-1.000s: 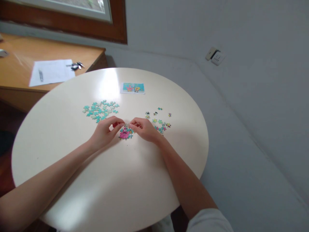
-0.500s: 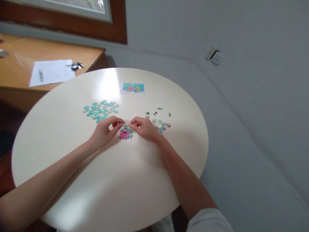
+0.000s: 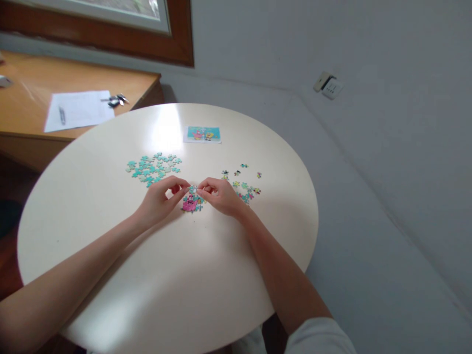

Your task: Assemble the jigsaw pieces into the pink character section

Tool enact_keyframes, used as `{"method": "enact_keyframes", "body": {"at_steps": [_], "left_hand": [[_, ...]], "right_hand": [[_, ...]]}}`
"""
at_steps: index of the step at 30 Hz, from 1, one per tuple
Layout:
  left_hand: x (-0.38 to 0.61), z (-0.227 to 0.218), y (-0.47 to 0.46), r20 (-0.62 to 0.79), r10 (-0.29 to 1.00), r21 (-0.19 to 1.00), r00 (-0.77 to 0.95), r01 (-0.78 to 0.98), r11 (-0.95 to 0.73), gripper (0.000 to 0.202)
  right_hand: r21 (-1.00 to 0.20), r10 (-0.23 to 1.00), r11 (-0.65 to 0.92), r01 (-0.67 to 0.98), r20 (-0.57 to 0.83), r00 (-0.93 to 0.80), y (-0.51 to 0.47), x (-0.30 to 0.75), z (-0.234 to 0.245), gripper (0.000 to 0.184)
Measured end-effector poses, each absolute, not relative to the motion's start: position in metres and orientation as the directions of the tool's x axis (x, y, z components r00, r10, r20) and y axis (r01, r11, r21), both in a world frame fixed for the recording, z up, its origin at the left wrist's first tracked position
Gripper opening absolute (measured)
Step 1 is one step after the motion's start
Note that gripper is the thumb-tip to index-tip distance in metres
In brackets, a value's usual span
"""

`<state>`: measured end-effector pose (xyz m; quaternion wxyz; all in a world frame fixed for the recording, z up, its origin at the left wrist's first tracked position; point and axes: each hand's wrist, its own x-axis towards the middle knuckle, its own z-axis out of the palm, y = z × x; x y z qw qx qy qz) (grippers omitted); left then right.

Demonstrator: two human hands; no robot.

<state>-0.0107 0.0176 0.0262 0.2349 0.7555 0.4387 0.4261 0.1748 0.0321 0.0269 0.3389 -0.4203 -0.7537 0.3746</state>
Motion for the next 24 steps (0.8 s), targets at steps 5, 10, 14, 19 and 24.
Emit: {"method": "enact_keyframes", "body": {"at_steps": [5,10,14,19,24], "left_hand": [[-0.0111,0.0263,0.0184,0.426,0.870,0.737,0.250,0.461,-0.494,0.009],[-0.0107,0.0265,0.0182,0.419,0.873,0.744,0.248,0.458,-0.487,0.009],[-0.0097,0.0279,0.0178,0.383,0.896,0.786,0.227,0.429,-0.445,0.009],[-0.0087,0.0293,0.0197,0.299,0.929,0.887,0.219,0.294,-0.355,0.015],[-0.0081,0.0251,0.0195,0.289,0.930,0.902,0.226,0.260,-0.344,0.017]], "right_hand": [[-0.843,0.886,0.373,0.388,0.199,-0.420,0.0323,0.1748,0.0268,0.019],[-0.840,0.892,0.370,0.396,0.202,-0.405,0.0322,0.1744,0.0269,0.017],[-0.835,0.892,0.384,0.394,0.225,-0.393,0.0317,0.1738,0.0266,0.016],[-0.814,0.885,0.431,0.388,0.298,-0.359,0.0294,0.1731,0.0262,0.015],[-0.771,0.872,0.475,0.424,0.351,-0.341,0.0266,0.1717,0.0275,0.016]]}}
